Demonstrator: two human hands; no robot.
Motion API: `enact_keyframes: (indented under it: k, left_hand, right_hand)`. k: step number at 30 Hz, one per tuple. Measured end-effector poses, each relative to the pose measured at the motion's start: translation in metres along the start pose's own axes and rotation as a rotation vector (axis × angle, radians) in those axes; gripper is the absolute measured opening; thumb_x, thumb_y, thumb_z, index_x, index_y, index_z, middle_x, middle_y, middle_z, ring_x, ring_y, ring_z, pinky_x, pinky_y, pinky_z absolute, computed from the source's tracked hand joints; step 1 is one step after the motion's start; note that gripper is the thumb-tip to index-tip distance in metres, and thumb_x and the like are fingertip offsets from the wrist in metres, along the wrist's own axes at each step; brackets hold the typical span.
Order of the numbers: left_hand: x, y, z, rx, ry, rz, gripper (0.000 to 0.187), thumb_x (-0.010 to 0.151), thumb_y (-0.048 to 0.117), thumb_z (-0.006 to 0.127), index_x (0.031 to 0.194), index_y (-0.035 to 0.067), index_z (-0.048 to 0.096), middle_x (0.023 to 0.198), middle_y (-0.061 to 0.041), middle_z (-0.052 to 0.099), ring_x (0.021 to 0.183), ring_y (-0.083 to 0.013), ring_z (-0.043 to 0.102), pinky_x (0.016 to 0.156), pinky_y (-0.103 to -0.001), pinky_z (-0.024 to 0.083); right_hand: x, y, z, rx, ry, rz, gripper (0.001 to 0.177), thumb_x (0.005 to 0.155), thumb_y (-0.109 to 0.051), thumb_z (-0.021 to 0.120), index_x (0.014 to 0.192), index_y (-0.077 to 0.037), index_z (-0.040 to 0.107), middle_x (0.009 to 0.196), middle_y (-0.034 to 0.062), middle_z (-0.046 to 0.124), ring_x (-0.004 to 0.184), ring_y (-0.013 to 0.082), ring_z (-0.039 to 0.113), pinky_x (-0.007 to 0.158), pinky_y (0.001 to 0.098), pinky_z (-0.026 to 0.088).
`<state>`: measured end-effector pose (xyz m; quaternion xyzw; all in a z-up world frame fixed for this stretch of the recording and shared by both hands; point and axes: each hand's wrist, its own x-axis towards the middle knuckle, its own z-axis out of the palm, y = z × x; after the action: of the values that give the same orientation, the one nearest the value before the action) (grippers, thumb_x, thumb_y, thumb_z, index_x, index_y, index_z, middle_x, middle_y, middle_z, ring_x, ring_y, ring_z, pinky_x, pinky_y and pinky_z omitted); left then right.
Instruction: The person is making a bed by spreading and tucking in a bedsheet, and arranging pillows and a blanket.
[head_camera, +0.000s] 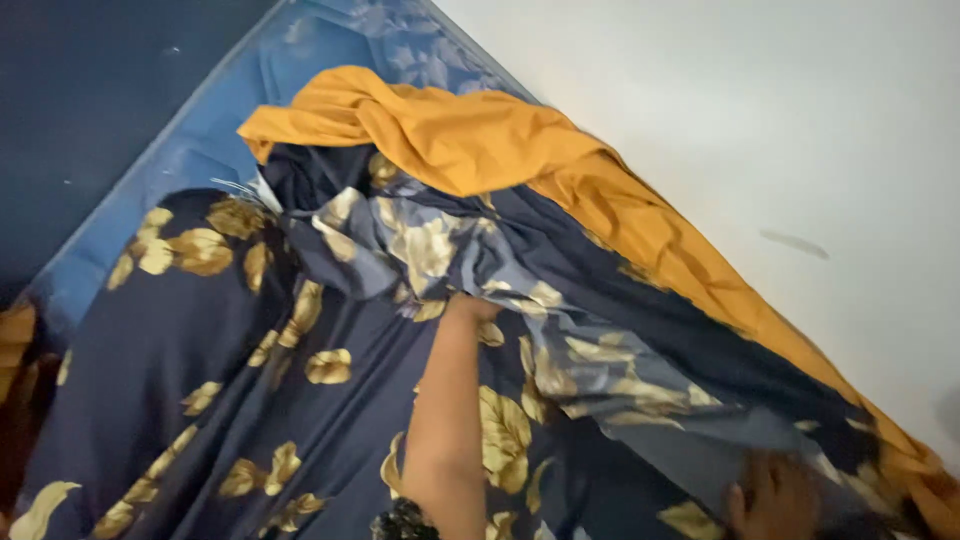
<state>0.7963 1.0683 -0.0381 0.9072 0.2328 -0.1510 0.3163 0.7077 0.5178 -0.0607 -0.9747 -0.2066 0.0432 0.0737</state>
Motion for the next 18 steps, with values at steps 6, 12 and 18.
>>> enact_keyframes:
  k: [6, 12, 18]
  left_hand:
    - [0.014, 0.011, -0.040, 0.154, -0.190, -0.017, 0.073, 0.080, 0.050, 0.067, 0.147, 0.027, 0.052, 0.161, -0.002, 0.038, 0.148, -0.0402, 0.016, 0.119, -0.064, 0.012]
    - [0.027, 0.030, -0.061, 0.242, -0.345, -0.093, 0.072, 0.082, 0.047, 0.064, 0.150, 0.032, 0.048, 0.168, 0.000, 0.026, 0.150, -0.0476, -0.003, 0.114, -0.075, 0.002]
    - [0.037, 0.029, -0.046, 0.302, -0.540, -0.159, 0.072, 0.084, 0.044, 0.061, 0.154, 0.038, 0.043, 0.174, 0.001, 0.014, 0.153, -0.0545, -0.022, 0.109, -0.086, -0.009]
  right_hand:
    - [0.155, -0.124, -0.036, 0.450, 0.166, 0.015, 0.039, 0.071, -0.026, 0.075, 0.104, -0.007, 0.068, 0.096, 0.0215, 0.067, 0.092, 0.0437, 0.064, 0.090, 0.0555, 0.049]
    - [0.455, -0.343, -0.050, 0.549, -0.003, -0.763, 0.052, 0.083, -0.025, 0.068, 0.130, -0.004, 0.062, 0.106, 0.0172, 0.067, 0.100, 0.0377, 0.064, 0.087, 0.0510, 0.050]
    - [0.561, -0.387, 0.058, 0.392, -0.231, -0.489, 0.070, 0.086, -0.060, 0.069, 0.131, -0.008, 0.060, 0.126, 0.0210, 0.064, 0.114, 0.0414, 0.062, 0.095, 0.0516, 0.050]
